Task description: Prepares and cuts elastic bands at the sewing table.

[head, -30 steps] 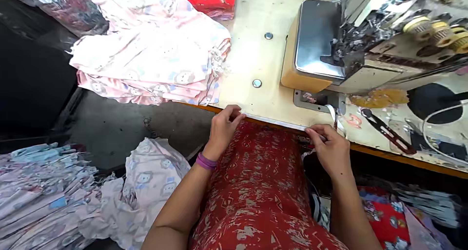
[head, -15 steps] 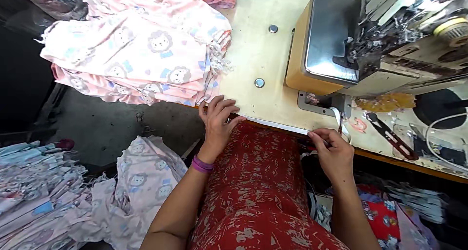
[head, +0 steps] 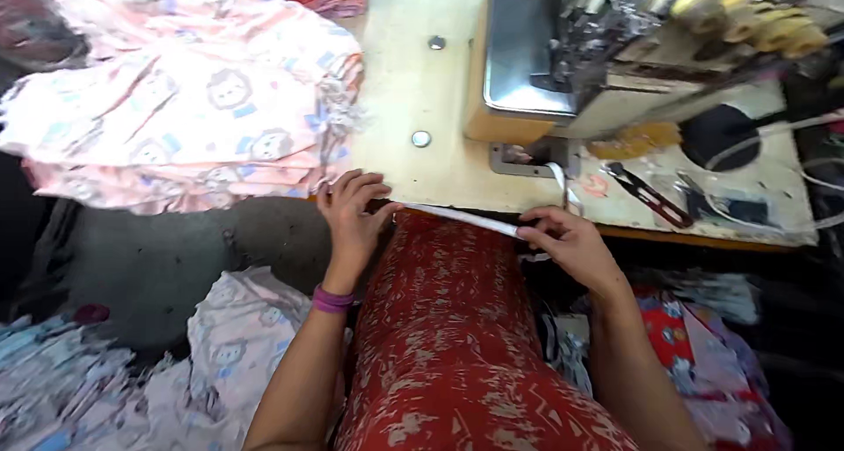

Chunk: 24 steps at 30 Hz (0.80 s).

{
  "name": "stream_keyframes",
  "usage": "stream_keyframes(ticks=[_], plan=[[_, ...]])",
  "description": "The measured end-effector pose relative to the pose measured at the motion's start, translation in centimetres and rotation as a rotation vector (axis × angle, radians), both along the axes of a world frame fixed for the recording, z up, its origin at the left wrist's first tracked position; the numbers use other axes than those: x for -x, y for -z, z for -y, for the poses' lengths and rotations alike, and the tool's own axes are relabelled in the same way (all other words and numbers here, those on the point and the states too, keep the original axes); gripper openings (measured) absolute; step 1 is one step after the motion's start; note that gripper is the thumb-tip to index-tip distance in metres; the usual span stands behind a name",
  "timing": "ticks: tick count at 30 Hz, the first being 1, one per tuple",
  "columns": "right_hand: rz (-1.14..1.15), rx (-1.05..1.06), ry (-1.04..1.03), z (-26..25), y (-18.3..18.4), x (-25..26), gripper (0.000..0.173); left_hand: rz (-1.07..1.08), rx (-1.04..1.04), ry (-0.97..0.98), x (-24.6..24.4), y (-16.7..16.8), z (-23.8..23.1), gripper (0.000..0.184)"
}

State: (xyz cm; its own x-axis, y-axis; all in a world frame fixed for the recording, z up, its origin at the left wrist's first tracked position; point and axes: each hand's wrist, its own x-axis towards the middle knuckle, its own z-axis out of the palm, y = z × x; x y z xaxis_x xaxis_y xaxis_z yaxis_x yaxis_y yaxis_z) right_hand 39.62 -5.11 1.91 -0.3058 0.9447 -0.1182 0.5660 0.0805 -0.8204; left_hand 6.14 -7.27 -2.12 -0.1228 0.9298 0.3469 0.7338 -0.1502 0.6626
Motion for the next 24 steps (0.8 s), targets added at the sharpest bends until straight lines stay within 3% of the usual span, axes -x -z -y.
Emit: stream_keyframes(ticks=[2,4,8,14,24], plan=[[-0.069,0.163,-0.056,0.5,-0.8,-2.7,0.024,-0.014,0.018,0.016,0.1,-0.1,-0.2,0.027],[-0.077,0.182,-0.008,1.5,-1.0,-5.7,0.016,-0.013,0.016,0.026,0.1,-0.1,-0.3,0.03],[-0.001,0.052,0.362,3.5,-0.5,-9.3,0.012,-0.02,-0.023,0.018,0.1,0.2,-0.2,0.034],[0.111,-0.207,0.716,3.1,2.4,-7.2,0.024,-0.059,0.016,0.007,0.1,0.1,-0.1,0.041],[0.118,-0.379,0.784,3.3,3.9,-7.4,0.025,-0.087,0.02,0.001,0.3,0.2,0.1,0.048]])
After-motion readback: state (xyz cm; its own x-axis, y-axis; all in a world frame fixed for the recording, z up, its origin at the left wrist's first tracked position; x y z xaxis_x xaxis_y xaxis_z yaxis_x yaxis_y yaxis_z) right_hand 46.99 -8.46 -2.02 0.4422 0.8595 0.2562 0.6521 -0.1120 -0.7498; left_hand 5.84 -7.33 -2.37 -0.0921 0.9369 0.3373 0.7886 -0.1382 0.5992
